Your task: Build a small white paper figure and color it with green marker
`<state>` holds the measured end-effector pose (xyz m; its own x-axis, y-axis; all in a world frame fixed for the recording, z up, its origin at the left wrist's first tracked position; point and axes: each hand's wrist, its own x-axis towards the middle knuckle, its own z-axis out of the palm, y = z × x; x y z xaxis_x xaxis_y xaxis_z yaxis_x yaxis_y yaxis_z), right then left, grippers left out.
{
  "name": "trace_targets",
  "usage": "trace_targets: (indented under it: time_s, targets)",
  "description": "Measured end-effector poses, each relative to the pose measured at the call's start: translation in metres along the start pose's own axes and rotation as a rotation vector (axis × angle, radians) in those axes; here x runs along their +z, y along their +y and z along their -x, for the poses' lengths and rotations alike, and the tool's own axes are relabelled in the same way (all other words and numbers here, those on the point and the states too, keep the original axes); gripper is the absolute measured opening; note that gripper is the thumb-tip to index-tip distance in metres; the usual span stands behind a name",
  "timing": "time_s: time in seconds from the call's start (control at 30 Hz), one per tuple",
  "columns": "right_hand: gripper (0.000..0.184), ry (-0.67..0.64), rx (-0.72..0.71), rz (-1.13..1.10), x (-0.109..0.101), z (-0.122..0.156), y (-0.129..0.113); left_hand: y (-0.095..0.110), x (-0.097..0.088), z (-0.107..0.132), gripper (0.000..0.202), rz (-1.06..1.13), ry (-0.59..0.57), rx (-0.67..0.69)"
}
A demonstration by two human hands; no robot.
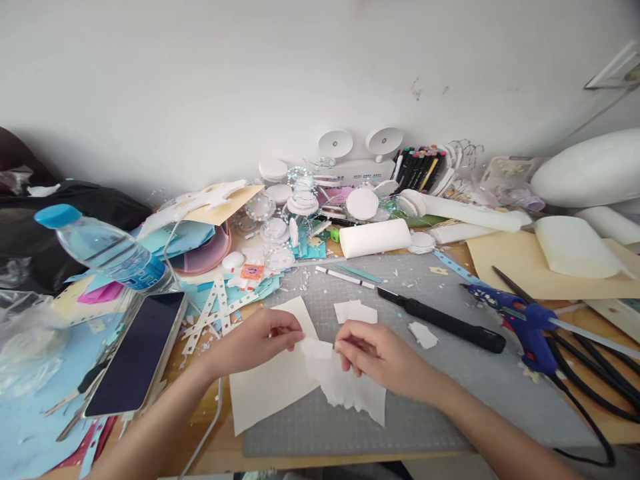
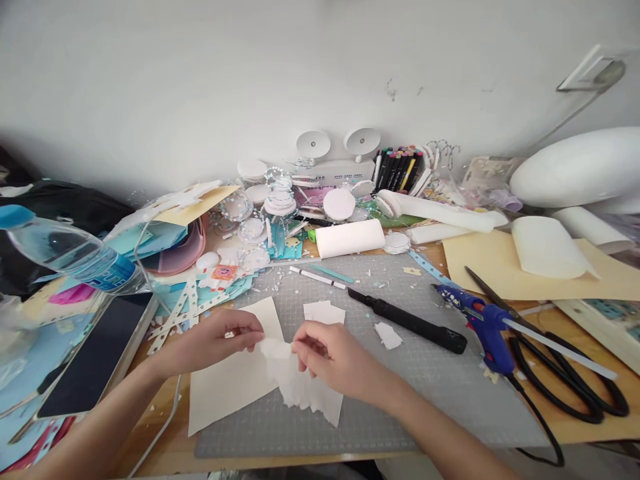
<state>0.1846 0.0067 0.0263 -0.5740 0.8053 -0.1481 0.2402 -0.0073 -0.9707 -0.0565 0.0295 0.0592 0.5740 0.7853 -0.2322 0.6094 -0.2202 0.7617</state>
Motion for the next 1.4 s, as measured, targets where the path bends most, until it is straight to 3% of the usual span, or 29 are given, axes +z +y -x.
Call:
trace_targets:
  time_s: [0.07, 0.23, 0.37, 0.47, 0.53, 0.63, 0.73, 0.9, 1.03, 1.2, 1.3, 1.4]
  targets:
    - [0.02, 0.061, -0.043, 0.092, -0.004, 0.011, 0.003, -0.002, -0.001, 0.002, 0.027, -0.125, 0.043, 0.036]
    - [0.043, 0.33, -0.212, 0.312, -0.02, 0.055, 0.017, -0.008, 0.01, 0.013, 0.027, -0.321, 0.355, 0.068]
    - [0.041, 0.569, -0.277, 0.63, -0.023, 0.097, 0.033, -0.009, 0.031, 0.02, 0.027, -0.382, 0.31, 0.113]
    - [0.033, 0.644, -0.249, 0.734, -0.013, 0.115, 0.044, -0.005, 0.044, 0.015, 0.024, -0.443, 0.252, 0.114]
    - [0.031, 0.592, -0.24, 0.743, -0.001, 0.117, 0.048, -0.003, 0.048, 0.008, 0.018, -0.5, 0.22, 0.1]
    - [0.036, 0.385, -0.235, 0.771, 0.019, 0.107, 0.046, 0.0, 0.049, 0.0, 0.02, -0.555, 0.211, 0.095]
    - [0.041, 0.22, -0.245, 0.829, 0.028, 0.09, 0.038, 0.002, 0.046, 0.002, 0.02, -0.425, 0.283, 0.117]
    - [0.035, 0.294, -0.299, 0.755, 0.017, 0.068, 0.02, 0.014, 0.031, 0.018, 0.022, 0.061, 0.436, 0.036]
    - [0.024, 0.382, -0.344, 0.416, 0.01, 0.042, -0.003, 0.026, 0.021, 0.022, 0.028, 0.292, 0.377, -0.016]
    - [0.011, 0.22, -0.228, 0.008, 0.01, -0.005, -0.02, 0.032, 0.024, 0.01, 0.033, 0.385, 0.204, 0.017]
    - [0.023, 0.128, -0.151, -0.049, 0.006, -0.023, -0.017, 0.028, 0.029, 0.001, 0.035, 0.34, 0.249, 0.02]
    - [0.023, 0.066, -0.095, -0.076, 0.0, -0.027, -0.01, 0.019, 0.033, -0.005, 0.025, 0.288, 0.3, 0.046]
